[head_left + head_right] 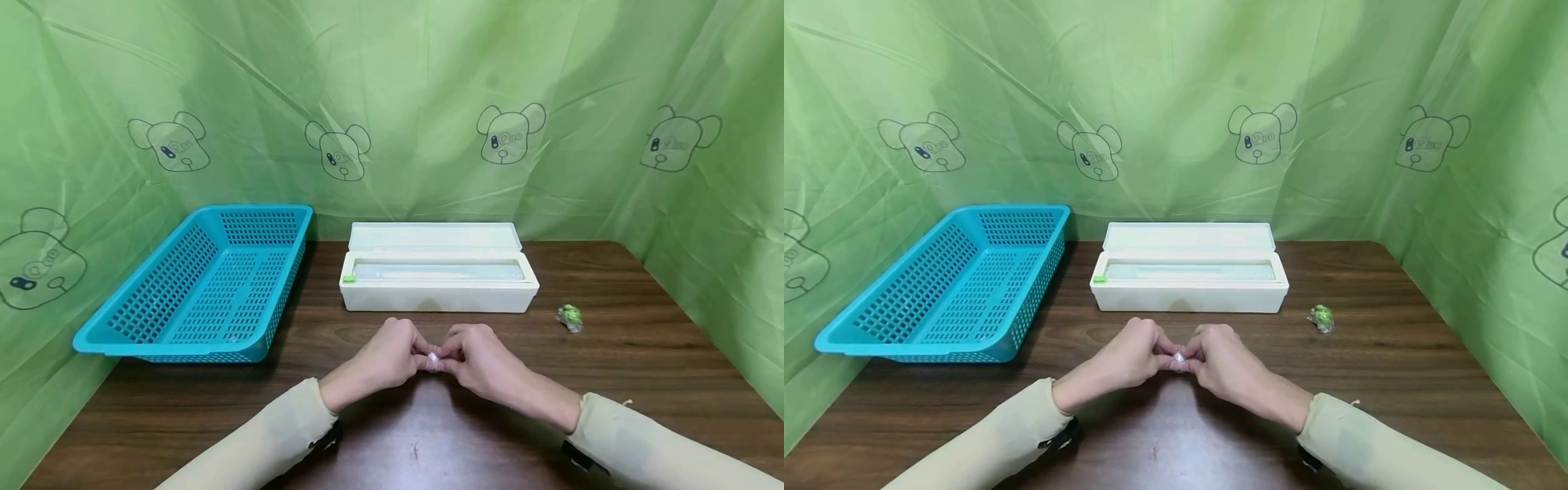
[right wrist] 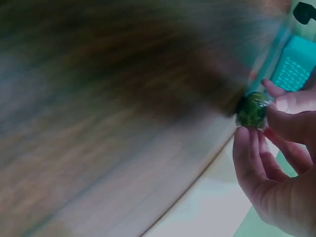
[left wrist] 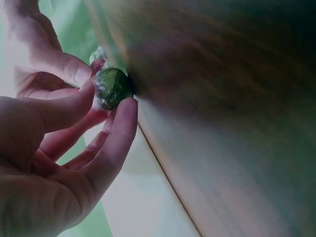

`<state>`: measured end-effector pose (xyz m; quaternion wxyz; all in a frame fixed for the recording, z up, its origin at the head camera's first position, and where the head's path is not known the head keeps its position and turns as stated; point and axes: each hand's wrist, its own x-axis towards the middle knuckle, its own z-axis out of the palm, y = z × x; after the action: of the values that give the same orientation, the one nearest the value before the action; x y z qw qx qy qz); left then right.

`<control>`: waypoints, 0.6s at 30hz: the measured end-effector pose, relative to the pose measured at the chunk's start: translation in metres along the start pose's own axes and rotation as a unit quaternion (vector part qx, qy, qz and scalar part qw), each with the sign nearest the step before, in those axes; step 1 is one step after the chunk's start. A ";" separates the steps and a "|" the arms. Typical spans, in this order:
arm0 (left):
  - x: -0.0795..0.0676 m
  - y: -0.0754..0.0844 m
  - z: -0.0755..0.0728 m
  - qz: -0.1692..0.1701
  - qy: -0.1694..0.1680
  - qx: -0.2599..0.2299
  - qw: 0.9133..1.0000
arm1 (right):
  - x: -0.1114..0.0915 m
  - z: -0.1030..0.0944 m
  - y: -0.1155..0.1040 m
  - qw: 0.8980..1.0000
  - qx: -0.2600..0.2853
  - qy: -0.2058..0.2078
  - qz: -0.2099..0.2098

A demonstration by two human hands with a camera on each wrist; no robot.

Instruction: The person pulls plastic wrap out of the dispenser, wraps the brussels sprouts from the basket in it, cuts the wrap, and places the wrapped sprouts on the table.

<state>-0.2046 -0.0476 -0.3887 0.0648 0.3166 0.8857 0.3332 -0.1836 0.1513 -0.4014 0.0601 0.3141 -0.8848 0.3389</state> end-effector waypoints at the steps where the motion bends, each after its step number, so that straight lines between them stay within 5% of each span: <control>1: 0.000 0.000 0.001 0.001 0.000 0.004 1.000 | 0.000 0.000 0.000 1.000 -0.001 -0.001 -0.002; 10: 0.004 -0.004 -0.002 0.002 -0.016 -0.006 1.000 | 0.003 -0.012 0.007 0.994 0.075 -0.028 0.074; 18: 0.008 -0.006 -0.001 -0.077 -0.018 -0.102 0.992 | 0.004 -0.011 0.006 0.984 0.108 -0.048 0.130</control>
<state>-0.2147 -0.0466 -0.3905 0.1379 0.2455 0.8675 0.4101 -0.1919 0.1596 -0.3952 -0.0612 0.2173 -0.8781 0.4219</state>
